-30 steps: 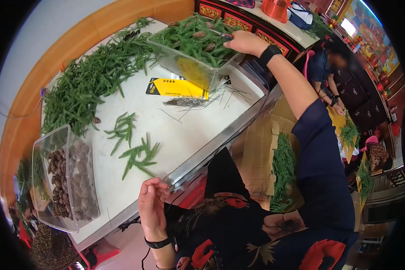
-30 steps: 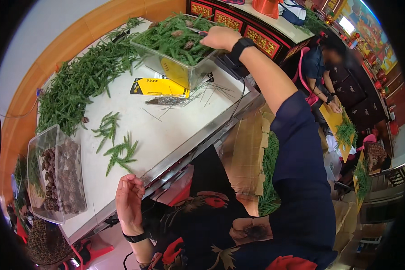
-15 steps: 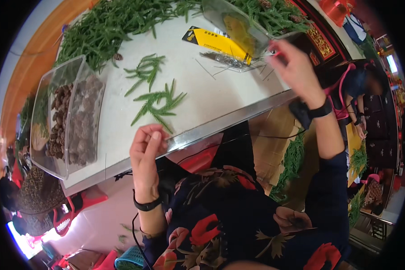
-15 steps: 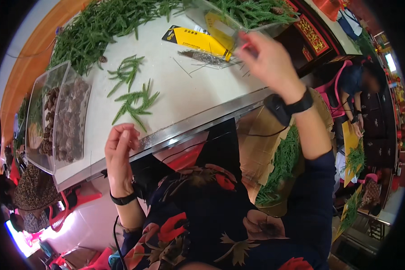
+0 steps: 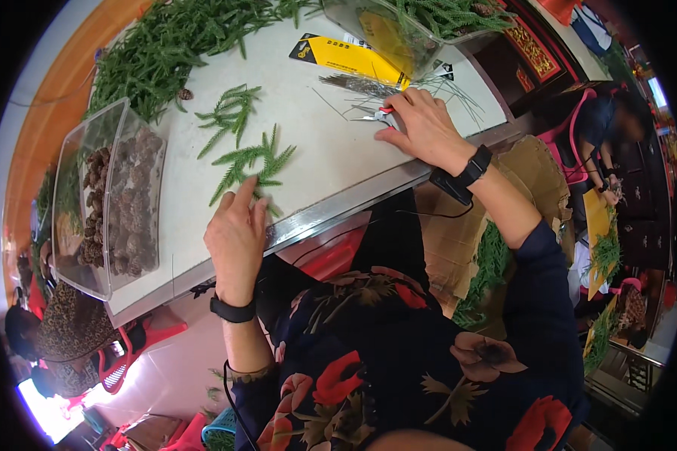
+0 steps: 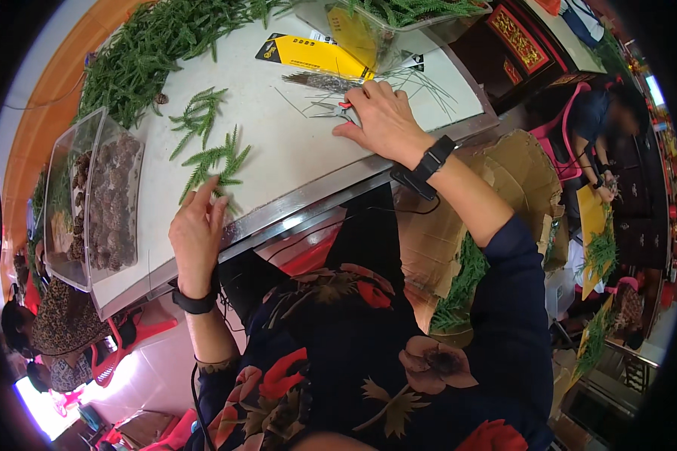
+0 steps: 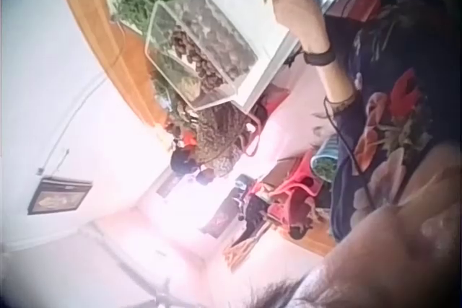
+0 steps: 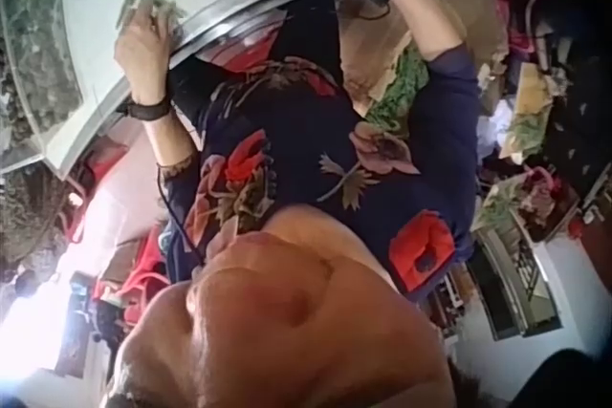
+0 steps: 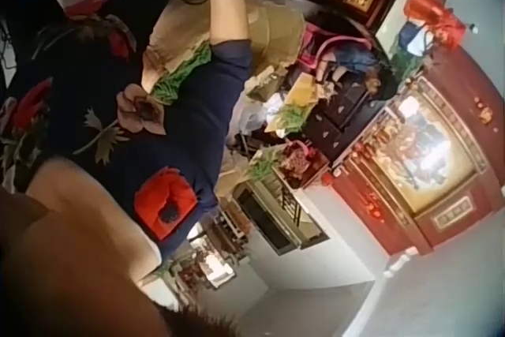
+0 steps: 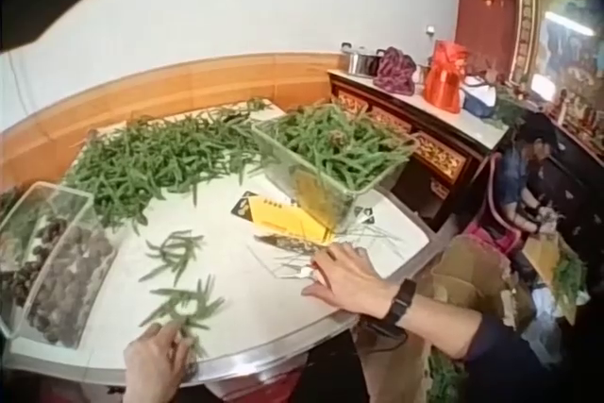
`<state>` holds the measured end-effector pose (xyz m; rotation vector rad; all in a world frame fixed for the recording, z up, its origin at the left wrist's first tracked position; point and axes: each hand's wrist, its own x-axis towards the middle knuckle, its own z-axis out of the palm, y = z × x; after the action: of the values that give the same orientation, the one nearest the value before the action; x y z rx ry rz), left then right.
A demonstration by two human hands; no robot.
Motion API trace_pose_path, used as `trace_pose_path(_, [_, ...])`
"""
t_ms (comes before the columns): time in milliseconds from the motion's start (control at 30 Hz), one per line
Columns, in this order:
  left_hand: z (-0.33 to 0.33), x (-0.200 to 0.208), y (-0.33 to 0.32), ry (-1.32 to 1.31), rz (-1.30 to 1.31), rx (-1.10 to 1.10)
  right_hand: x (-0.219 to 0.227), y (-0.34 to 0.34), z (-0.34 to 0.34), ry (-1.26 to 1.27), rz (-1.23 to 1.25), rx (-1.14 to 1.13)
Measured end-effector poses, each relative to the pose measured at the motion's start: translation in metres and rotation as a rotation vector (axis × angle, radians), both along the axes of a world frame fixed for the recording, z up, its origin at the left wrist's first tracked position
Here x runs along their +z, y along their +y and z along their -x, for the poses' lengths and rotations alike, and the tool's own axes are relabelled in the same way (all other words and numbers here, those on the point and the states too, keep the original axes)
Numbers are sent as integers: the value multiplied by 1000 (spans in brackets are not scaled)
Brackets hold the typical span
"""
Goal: Assembling artificial plant components by wiring small brown pods to green leaf stems and trimming the wire.
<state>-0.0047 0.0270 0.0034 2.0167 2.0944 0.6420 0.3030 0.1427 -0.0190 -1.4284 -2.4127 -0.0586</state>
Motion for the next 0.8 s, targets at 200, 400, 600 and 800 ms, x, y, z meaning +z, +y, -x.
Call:
trace_pose_path(200, [4, 0, -2, -1, 54, -25, 7, 16, 11, 34, 46, 18])
trace_pose_path(400, [-1, -5, -5, -13, 30, -31, 6, 71, 42, 105, 118, 3])
trace_pose_path(600, [-2, 0, -9, -38, 84, -17, -7, 103, 66, 91, 59, 50])
trace_pose_path(800, [22, 25, 5, -34, 3, 1, 4, 103, 74, 33, 247, -41])
